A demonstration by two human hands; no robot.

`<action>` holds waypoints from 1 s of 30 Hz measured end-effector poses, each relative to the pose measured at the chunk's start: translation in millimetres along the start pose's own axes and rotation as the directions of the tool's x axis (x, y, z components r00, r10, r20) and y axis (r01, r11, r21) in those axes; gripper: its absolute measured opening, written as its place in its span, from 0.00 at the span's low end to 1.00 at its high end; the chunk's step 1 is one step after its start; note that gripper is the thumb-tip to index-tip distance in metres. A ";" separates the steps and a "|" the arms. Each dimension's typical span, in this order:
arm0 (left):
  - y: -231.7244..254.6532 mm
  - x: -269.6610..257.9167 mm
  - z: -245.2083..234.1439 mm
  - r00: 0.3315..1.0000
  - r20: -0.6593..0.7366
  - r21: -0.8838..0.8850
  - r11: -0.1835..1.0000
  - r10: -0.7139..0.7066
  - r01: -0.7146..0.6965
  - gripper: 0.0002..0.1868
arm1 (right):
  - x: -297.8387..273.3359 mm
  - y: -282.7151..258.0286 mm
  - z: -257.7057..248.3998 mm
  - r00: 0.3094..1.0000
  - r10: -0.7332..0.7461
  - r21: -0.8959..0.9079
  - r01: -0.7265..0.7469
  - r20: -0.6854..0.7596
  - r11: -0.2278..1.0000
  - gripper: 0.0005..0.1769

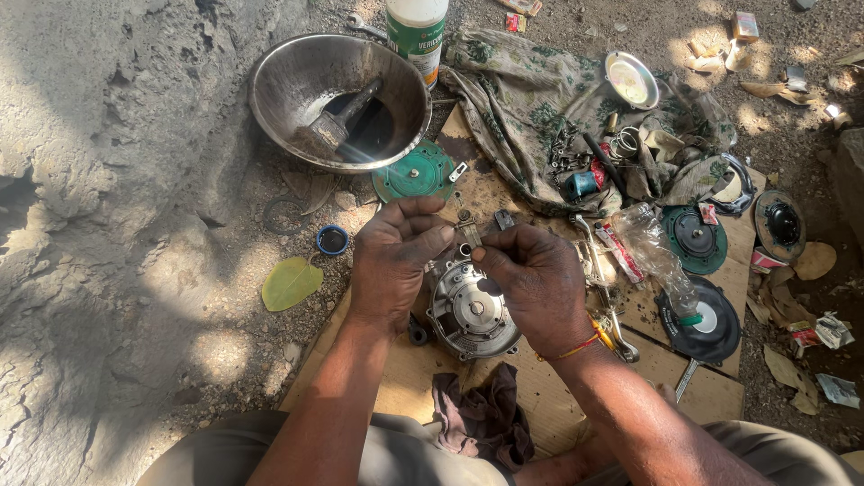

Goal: The person disassembles and cleans a mechanical assembly by removing small components, using a screwdriver to pry and unscrew parts, and wiping surfaces with a cloth.

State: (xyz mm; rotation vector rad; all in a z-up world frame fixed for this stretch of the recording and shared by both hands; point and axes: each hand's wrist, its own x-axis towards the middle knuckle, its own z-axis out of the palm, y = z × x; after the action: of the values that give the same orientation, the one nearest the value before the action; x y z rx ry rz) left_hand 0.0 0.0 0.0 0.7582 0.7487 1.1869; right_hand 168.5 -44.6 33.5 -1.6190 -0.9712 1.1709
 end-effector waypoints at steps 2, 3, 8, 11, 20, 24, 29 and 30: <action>0.7 0.4 0.7 1.000 0.000 0.000 1.000 0.020 -0.020 0.26 | -0.4 -0.9 1.3 1.000 -0.001 -0.011 0.001 0.012 1.000 0.07; 0.9 1.4 0.8 1.000 0.002 0.001 1.000 0.030 -0.030 0.29 | 0.1 -1.0 2.6 1.000 -0.011 0.001 0.011 0.021 1.000 0.07; -2.5 2.7 0.0 0.997 0.001 0.112 0.991 0.077 -0.077 0.29 | 0.9 -1.8 2.6 1.000 0.002 -0.026 -0.002 0.010 1.000 0.07; -4.8 4.2 0.2 0.999 -0.006 0.051 0.998 0.045 -0.045 0.28 | 0.7 -3.8 1.6 1.000 0.025 -0.027 -0.024 0.018 0.999 0.08; -3.1 1.7 0.9 0.995 -0.079 0.014 0.998 -0.061 0.063 0.26 | 0.3 -0.6 4.6 1.000 -0.005 -0.048 0.006 0.020 0.999 0.07; -2.9 3.1 2.8 0.996 -0.070 0.091 0.994 -0.056 0.063 0.25 | -0.2 -1.5 2.8 0.998 -0.068 -0.188 0.065 -0.007 0.980 0.07; -3.1 3.8 3.2 0.991 -0.081 0.156 0.981 -0.107 0.118 0.24 | -5.4 -2.9 1.2 0.902 -0.431 -0.522 0.370 0.005 0.768 0.06; -3.1 4.0 2.6 0.989 -0.087 0.156 0.979 -0.122 0.135 0.24 | -5.5 -4.2 -0.1 0.880 -0.473 -0.541 0.417 0.040 0.731 0.06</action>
State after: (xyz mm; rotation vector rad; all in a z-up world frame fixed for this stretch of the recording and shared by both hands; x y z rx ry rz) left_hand 4.6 3.0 -1.6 0.7879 0.9532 1.0519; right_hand 166.8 -48.5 38.9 -1.6986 -1.6194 0.4903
